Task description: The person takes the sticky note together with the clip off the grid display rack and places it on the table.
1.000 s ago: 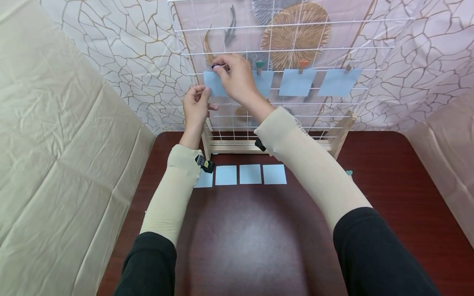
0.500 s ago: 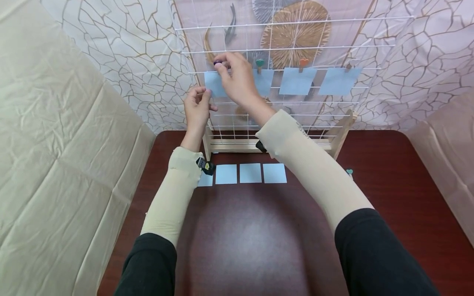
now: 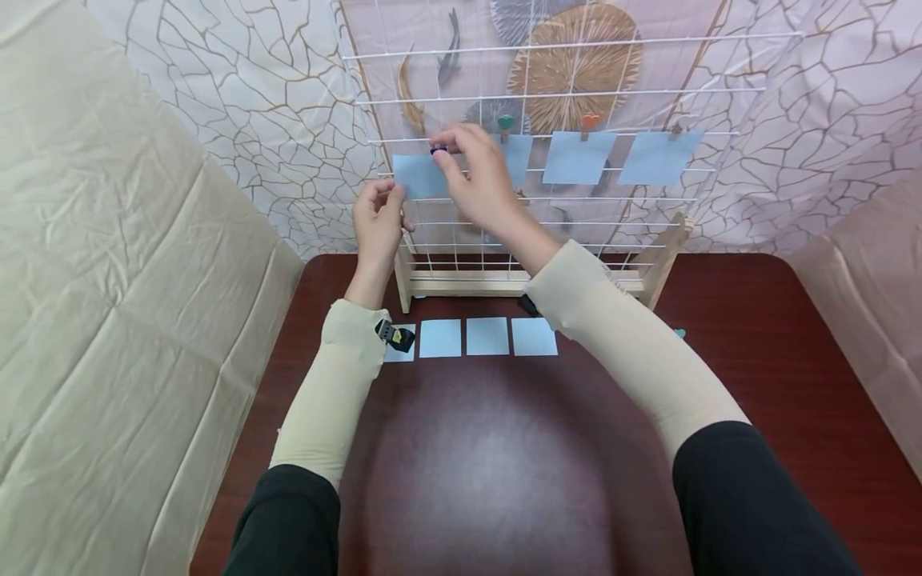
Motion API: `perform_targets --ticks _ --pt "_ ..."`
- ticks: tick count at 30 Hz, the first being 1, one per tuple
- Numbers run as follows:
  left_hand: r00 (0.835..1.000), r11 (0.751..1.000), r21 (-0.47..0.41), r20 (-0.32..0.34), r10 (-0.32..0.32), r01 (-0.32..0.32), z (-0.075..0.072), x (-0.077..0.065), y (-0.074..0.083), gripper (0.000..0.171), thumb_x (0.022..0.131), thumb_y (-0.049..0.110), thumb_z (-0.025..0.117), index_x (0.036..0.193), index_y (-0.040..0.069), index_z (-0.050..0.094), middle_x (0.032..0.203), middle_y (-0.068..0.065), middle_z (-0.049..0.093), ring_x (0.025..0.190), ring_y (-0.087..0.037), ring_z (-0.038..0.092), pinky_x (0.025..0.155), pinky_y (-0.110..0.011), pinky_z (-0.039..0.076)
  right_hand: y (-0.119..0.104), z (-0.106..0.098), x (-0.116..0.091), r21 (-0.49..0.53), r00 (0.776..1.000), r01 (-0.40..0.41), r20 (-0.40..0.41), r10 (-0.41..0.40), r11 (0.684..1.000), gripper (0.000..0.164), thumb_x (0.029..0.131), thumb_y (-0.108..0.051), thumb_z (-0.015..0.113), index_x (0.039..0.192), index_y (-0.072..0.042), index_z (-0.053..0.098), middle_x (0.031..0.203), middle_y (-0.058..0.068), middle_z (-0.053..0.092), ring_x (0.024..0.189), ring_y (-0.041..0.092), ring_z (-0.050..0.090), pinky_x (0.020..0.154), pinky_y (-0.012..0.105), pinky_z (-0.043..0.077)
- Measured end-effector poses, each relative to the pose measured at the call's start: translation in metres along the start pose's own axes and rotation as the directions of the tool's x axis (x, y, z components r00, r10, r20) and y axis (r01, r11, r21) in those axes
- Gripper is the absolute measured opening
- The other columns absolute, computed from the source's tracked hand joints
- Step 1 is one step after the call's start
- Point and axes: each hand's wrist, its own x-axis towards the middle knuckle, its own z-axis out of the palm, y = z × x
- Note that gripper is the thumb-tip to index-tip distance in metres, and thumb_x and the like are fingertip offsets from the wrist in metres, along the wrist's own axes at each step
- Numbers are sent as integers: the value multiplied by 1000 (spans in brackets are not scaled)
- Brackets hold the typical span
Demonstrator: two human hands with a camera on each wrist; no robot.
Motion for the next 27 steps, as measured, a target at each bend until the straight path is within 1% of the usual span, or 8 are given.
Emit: perform_targets --ticks 2,4,7,9,14,16,23,27 --pt "1000 1000 -4 -1 -17 17 -3 -4 0 8 106 9 62 106 2 66 99 -4 61 50 -7 50 49 -18 46 1 -2 -7 8 1000 5 6 -5 1000 23 108 -9 60 125 2 71 138 16 63 126 24 57 105 30 43" --pt "1000 1000 -10 2 -27 27 -5 -8 -1 10 106 9 62 108 0 65 98 -4 62 50 -7 51 48 -18 43 3 -3 -14 15 1000 0 7 0 1000 23 108 -11 59 125 1 71 138 15 63 128 23 56 101 31 46" --pt "1000 1000 -17 10 -26 26 -8 -14 -3 10 106 9 62 108 0 65 97 -5 62 49 -6 52 47 -17 40 5 -4 -21 31 1000 -17 9 17 999 23 109 -12 59 125 0 71 137 13 64 127 20 57 94 32 50" --pt "1000 999 -26 17 -21 21 -9 -18 -5 10 106 9 62 107 0 65 100 -10 63 49 -7 51 47 -17 39 8 -5 -26 59 999 -40 17 39 997 23 109 -12 59 125 -1 70 135 11 64 123 19 58 89 31 53" --pt "999 1000 -8 45 -10 10 -13 -25 -11 16 106 8 61 112 -6 63 97 -6 62 49 -6 50 47 -17 38 10 -7 -40 142 995 -96 29 93 985 23 109 -11 59 126 0 70 128 11 66 119 18 59 87 29 54" --pt "998 1000 -5 61 -6 7 -15 -28 -13 18 106 9 61 113 -8 63 93 -1 61 51 -7 50 48 -16 38 10 -9 -45 167 994 -110 25 107 980 24 109 -11 59 126 0 70 124 12 68 118 19 61 86 28 54" --pt "996 1000 2 94 -2 2 -18 -36 -18 15 107 8 61 112 -6 64 92 1 60 54 -8 50 50 -17 40 15 -18 -59 203 990 -142 22 140 969 27 110 -12 57 130 2 67 126 16 69 118 22 62 89 33 54" --pt "996 1000 -30 86 -4 7 -19 -40 -20 12 107 7 61 112 -3 65 91 2 59 54 -7 46 52 -17 40 18 -23 -66 212 989 -150 18 149 966 26 111 -12 56 130 2 67 119 20 69 107 26 64 84 29 52"
